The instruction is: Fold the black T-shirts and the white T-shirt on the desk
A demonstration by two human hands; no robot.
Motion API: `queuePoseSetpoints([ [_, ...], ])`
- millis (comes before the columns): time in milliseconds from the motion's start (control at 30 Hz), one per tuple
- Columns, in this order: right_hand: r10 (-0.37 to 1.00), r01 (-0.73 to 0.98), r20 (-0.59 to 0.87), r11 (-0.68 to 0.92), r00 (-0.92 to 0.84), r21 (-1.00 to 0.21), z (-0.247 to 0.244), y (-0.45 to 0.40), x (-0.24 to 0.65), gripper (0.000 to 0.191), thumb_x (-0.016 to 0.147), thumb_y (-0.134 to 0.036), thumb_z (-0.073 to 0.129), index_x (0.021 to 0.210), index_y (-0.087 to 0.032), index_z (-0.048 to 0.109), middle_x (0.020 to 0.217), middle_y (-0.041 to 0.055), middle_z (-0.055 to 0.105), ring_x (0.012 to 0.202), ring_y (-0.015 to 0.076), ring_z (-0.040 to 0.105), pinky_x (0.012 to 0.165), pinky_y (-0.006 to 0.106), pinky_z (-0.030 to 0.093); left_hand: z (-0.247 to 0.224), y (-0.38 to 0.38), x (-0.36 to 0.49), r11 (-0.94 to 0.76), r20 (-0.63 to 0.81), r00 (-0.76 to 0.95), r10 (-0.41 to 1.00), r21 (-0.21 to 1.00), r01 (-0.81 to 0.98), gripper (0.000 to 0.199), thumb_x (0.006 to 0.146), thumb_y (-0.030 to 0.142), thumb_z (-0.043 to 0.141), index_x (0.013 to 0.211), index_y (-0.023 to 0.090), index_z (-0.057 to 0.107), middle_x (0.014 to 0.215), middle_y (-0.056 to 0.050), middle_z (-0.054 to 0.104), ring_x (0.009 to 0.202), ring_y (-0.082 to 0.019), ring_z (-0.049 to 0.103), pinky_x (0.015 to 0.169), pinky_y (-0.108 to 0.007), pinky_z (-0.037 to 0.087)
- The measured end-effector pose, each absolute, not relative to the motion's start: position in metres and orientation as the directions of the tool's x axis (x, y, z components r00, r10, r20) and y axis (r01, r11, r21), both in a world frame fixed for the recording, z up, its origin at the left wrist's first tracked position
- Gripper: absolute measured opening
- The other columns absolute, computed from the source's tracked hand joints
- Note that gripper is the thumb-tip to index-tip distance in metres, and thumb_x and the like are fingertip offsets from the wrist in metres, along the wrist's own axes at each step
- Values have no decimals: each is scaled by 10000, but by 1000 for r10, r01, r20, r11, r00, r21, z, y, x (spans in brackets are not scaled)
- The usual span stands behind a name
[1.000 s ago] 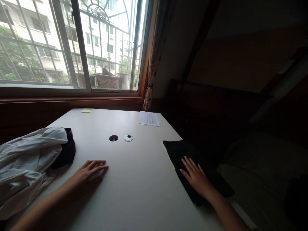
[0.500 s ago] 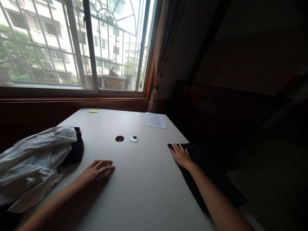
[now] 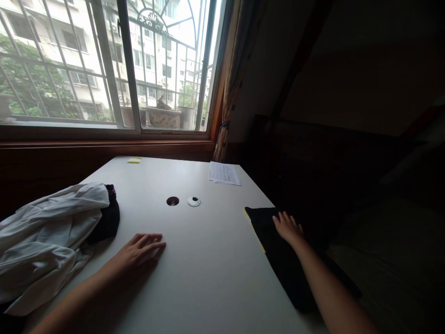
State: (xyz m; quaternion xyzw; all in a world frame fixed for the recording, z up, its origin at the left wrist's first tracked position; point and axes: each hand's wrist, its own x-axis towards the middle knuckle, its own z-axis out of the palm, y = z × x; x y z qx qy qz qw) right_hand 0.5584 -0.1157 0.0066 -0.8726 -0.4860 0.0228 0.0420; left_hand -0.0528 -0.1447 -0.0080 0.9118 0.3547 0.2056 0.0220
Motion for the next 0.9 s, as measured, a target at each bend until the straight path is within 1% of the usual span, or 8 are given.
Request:
queuePoseSetpoints([
  [200,854,853,42,-514,519,-84,-8,-171,582,724,996,-498,112,1591,-116,265,1669,113,220,1515,310,236,1209,568,179,-9,-144,-54,-753,357,670,651,189,631,394,986,334,560,1377,382,578,1386,-28,615,1171,-248,577,977,-381,547],
  [367,888,912,211,-408,408,-46,-40,-234,604,771,963,-535,134,1532,-82,390,1610,177,344,1475,349,326,1162,605,274,0,-149,-51,-727,304,662,684,222,649,411,988,306,551,1393,374,560,1408,-35,590,1196,-251,556,996,-399,537],
  [433,904,940,272,-340,329,-9,-53,-257,614,743,961,-514,148,1480,-98,480,1562,201,418,1457,378,352,1108,653,328,3,-151,-49,-723,301,659,689,230,651,410,977,303,565,1382,365,572,1403,-41,589,1191,-255,554,1000,-409,533],
  [533,937,982,330,-154,111,105,-66,-284,621,737,946,-407,93,1255,-119,697,1491,222,504,1450,451,329,1030,733,348,7,-154,-47,-719,293,658,694,245,650,417,963,290,579,1376,349,581,1401,-48,584,1192,-258,546,1009,-414,524],
  [633,938,985,347,-35,-26,168,-69,-296,606,680,934,-387,148,1184,-194,750,1465,190,543,1418,485,365,981,792,334,11,-155,-46,-709,283,650,705,264,654,423,960,283,584,1378,349,576,1406,-50,574,1196,-256,537,1015,-420,517],
  [767,943,991,308,101,-124,89,-58,-285,535,588,956,-438,228,1253,-293,713,1505,100,522,1453,423,345,1061,758,312,14,-156,-46,-696,253,649,717,279,661,440,951,275,603,1383,355,567,1417,-49,563,1208,-265,528,1023,-449,511],
  [833,961,996,265,86,-81,-6,-46,-272,484,577,982,-513,270,1414,-296,586,1559,81,452,1464,370,352,1108,682,340,17,-157,-45,-698,255,650,716,286,656,432,947,268,610,1371,346,577,1404,-53,572,1206,-263,533,1023,-446,512],
  [900,977,992,198,96,-78,-83,-32,-257,432,646,995,-577,288,1543,-256,410,1622,72,333,1494,326,301,1171,619,299,21,-158,-45,-707,269,654,707,295,643,380,957,265,599,1331,336,611,1369,-53,598,1186,-247,551,1014,-422,520],
])
